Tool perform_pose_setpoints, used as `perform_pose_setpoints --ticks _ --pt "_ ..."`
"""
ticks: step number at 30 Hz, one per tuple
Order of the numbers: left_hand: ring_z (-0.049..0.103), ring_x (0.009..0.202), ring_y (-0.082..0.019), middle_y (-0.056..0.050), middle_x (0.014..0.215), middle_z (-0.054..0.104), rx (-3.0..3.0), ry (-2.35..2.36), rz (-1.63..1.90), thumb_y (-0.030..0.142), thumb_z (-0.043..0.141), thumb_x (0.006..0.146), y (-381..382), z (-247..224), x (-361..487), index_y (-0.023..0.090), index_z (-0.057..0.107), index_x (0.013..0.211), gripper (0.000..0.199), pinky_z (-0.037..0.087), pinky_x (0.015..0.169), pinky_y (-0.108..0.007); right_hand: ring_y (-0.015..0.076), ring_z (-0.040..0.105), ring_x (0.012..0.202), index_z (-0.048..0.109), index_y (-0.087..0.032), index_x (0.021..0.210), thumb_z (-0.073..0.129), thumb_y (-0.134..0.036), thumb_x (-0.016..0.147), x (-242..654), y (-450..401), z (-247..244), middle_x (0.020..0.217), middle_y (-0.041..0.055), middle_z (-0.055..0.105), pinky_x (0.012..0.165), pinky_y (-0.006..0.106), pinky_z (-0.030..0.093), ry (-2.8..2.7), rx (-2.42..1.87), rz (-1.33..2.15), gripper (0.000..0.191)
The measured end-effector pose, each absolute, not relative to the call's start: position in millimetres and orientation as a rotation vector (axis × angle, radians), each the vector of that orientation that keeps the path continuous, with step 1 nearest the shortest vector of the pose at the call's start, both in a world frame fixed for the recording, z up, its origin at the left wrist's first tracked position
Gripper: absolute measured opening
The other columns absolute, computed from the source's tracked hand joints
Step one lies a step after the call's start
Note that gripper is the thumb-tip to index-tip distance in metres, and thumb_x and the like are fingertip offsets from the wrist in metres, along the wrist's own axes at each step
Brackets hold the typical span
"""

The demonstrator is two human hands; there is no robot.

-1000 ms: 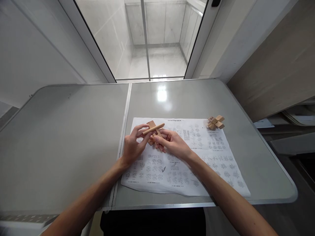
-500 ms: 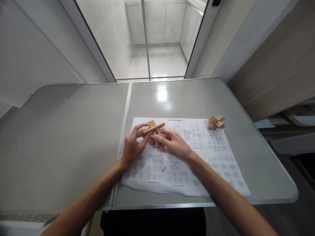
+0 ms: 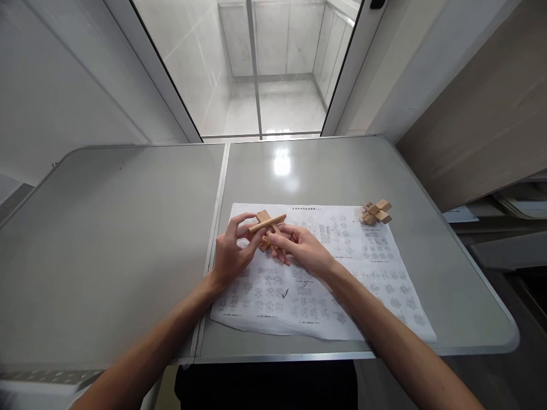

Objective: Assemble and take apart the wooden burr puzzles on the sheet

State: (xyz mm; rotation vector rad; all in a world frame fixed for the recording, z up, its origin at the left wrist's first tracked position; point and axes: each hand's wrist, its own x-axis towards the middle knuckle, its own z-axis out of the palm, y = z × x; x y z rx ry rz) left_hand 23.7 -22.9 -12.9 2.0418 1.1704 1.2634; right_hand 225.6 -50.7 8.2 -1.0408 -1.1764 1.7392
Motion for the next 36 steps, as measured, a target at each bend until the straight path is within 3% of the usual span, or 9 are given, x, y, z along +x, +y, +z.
perform_pose_setpoints --ticks 9,15,20,25,32,36 --pt "0.073 0.062 -0.011 0.002 0.086 0.084 2.147 1.216 1.291 0.036 0.077 0.1 -23 -17 23 0.023 0.061 0.123 0.032 0.056 0.062 -0.023 0.0117 0.053 0.062 0.076 -0.018 0.107 0.071 -0.049 0.104 226 -50 3 0.076 0.0009 0.064 0.052 0.026 0.04 -1.177 -1.015 1.752 0.031" --pt "0.075 0.065 -0.012 -0.001 0.095 0.086 2.03 1.191 1.264 0.038 0.074 0.101 -24 -12 25 0.024 0.058 0.126 0.032 0.059 0.064 -0.025 0.0112 0.049 0.059 0.076 -0.019 0.099 0.072 -0.046 0.103 226 -50 7 0.073 0.0 0.06 0.051 0.027 0.04 -1.089 -0.984 1.797 0.028" --pt "0.079 0.076 -0.017 -0.004 0.101 0.084 1.847 1.107 1.261 0.048 0.073 0.099 -25 -5 23 0.024 0.052 0.13 0.044 0.062 0.07 -0.028 0.0087 0.043 0.054 0.076 -0.017 0.103 0.073 -0.045 0.101 229 -48 9 0.068 -0.003 0.055 0.049 0.024 0.037 -0.988 -0.901 1.861 0.028" --pt "0.076 0.085 -0.019 -0.007 0.113 0.078 1.704 1.047 1.27 0.062 0.043 0.111 -21 -6 21 0.024 0.051 0.129 0.043 0.059 0.074 -0.034 0.0068 0.033 0.047 0.074 -0.014 0.106 0.072 -0.044 0.101 232 -46 8 0.057 -0.0069 0.049 0.046 0.021 0.032 -0.899 -0.855 1.914 0.03" --pt "0.066 0.126 -0.029 -0.014 0.145 0.066 1.752 0.867 1.152 0.076 0.04 0.106 -16 4 19 0.023 0.063 0.134 0.064 0.05 0.112 -0.049 0.0051 0.031 0.043 0.063 -0.017 0.085 0.068 -0.038 0.104 233 -47 3 0.056 -0.0084 0.048 0.044 0.018 0.033 -0.88 -0.575 2.141 0.029" --pt "0.067 0.13 -0.032 -0.014 0.143 0.07 1.722 0.687 0.974 0.083 0.043 0.1 -17 9 18 0.025 0.066 0.137 0.072 0.05 0.116 -0.051 0.0047 0.031 0.041 0.064 -0.016 0.09 0.067 -0.04 0.106 230 -50 -1 0.055 -0.0091 0.049 0.041 0.017 0.031 -0.934 -0.425 2.242 0.028"
